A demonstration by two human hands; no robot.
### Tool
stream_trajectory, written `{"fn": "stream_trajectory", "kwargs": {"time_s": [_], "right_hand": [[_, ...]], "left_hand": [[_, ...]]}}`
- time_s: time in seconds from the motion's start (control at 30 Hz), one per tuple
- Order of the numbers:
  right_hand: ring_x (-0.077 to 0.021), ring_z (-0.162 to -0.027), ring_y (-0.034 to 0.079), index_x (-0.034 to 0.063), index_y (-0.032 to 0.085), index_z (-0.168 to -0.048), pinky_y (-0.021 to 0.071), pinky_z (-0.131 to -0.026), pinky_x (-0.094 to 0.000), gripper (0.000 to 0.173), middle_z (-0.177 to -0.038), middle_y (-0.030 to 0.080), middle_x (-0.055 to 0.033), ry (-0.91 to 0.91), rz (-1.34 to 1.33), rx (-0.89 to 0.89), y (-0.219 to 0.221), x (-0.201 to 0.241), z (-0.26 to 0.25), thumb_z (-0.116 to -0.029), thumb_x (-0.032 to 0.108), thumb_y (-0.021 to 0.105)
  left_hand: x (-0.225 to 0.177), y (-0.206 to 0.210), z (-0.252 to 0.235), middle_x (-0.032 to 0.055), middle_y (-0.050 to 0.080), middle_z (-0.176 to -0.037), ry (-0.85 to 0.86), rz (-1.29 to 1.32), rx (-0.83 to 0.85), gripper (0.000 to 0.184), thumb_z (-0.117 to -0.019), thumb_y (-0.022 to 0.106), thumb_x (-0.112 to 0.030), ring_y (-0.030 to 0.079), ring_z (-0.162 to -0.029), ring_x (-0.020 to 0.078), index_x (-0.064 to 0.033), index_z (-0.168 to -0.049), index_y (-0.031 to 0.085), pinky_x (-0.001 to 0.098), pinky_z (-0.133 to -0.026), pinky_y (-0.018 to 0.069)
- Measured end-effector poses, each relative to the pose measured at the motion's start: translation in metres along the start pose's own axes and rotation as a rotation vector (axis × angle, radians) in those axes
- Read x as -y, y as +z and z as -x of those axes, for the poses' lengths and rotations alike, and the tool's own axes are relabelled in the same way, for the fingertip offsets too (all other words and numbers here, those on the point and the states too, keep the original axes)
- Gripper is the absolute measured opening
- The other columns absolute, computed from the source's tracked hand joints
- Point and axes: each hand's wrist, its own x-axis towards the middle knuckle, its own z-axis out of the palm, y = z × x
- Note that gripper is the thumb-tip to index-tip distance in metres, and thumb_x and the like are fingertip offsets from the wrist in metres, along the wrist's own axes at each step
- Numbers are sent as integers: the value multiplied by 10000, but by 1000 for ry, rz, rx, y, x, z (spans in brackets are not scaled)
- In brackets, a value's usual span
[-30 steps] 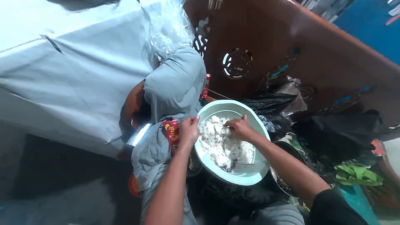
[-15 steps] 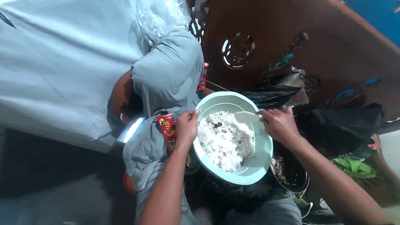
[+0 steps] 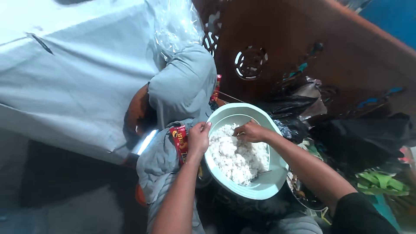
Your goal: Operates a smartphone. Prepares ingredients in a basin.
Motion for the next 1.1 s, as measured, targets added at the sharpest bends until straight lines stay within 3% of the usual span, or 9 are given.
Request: {"fn": "stream_trajectory", "kwargs": {"time_s": [0.2, 0.27, 0.43, 0.6, 0.7, 0.83, 0.97, 1.03, 1.1], "right_hand": [[-220, -910, 698, 125, 764, -1129, 474, -978, -592, 192, -939, 754, -64, 117, -274, 97, -19, -6, 53, -1002, 213, 651], [-200, -837, 689, 121, 766, -1127, 525, -884, -539, 185, -901, 744, -58, 148, -323, 62, -21, -14, 77, -1009, 200, 647], [-173, -819, 685, 137, 764, -1119, 509, -894, -544, 173, -881, 745, -29, 216, -323, -90, -36, -24, 137, -1009, 194, 644], [-137, -755, 672, 129, 735, -1126, 576, -755, -388, 152, -858, 720, -29, 300, -396, -232, -35, -6, 169, -1020, 183, 642], [-266, -915, 713, 199, 758, -1160, 458, -1001, -570, 212, -953, 768, -69, 425, 142, -193, -10, 7, 161, -996, 231, 628], [-268, -867, 718, 196, 770, -1126, 458, -958, -605, 187, -927, 765, -56, 411, 311, -411, -3, 20, 169, -986, 217, 648], [-257, -846, 725, 168, 765, -1114, 525, -859, -567, 165, -944, 765, -47, 373, 199, -493, 5, 39, 177, -994, 191, 654], [-295, -855, 733, 110, 672, -1217, 583, -789, -569, 215, -984, 745, -98, 417, -16, -436, 14, 51, 176, -1021, 181, 620], [-279, -933, 716, 93, 516, -1374, 592, -852, -532, 397, -1093, 707, -111, 450, -294, -334, 27, 63, 169, -1016, 215, 637]], "left_hand": [[0, -1, 1, 131, 738, -1024, 32, -43, 14, 356, -1064, 565, -369, 693, -955, 249, -60, -1166, 710, 522, -892, 529], [0, -1, 2, 126, 740, -1017, 39, -28, 8, 357, -1063, 569, -367, 695, -943, 235, -56, -1166, 710, 506, -887, 535], [-5, 0, 7, 120, 738, -1005, 36, -24, 1, 352, -1064, 568, -359, 683, -920, 219, -53, -1169, 706, 484, -868, 528], [-4, 0, 6, 131, 738, -1024, 35, -36, -9, 355, -1065, 567, -352, 686, -935, 226, -46, -1180, 705, 492, -880, 527], [-3, -1, 9, 137, 731, -1030, 51, -56, -1, 370, -1073, 546, -369, 682, -937, 232, -50, -1177, 702, 498, -880, 527], [-4, -2, 10, 121, 728, -1020, 59, -57, -4, 364, -1073, 547, -370, 672, -936, 206, -54, -1167, 702, 476, -874, 525], [-6, 0, 5, 83, 737, -988, 41, -30, -18, 306, -1069, 569, -313, 676, -916, 144, -52, -1135, 714, 415, -882, 528], [-5, 1, 6, 83, 736, -983, 44, -32, -17, 312, -1068, 568, -321, 677, -907, 151, -54, -1133, 716, 420, -870, 534], [-4, -1, 8, 135, 732, -1023, 65, -72, -2, 363, -1071, 554, -361, 691, -933, 232, -45, -1168, 705, 505, -875, 544]]}}
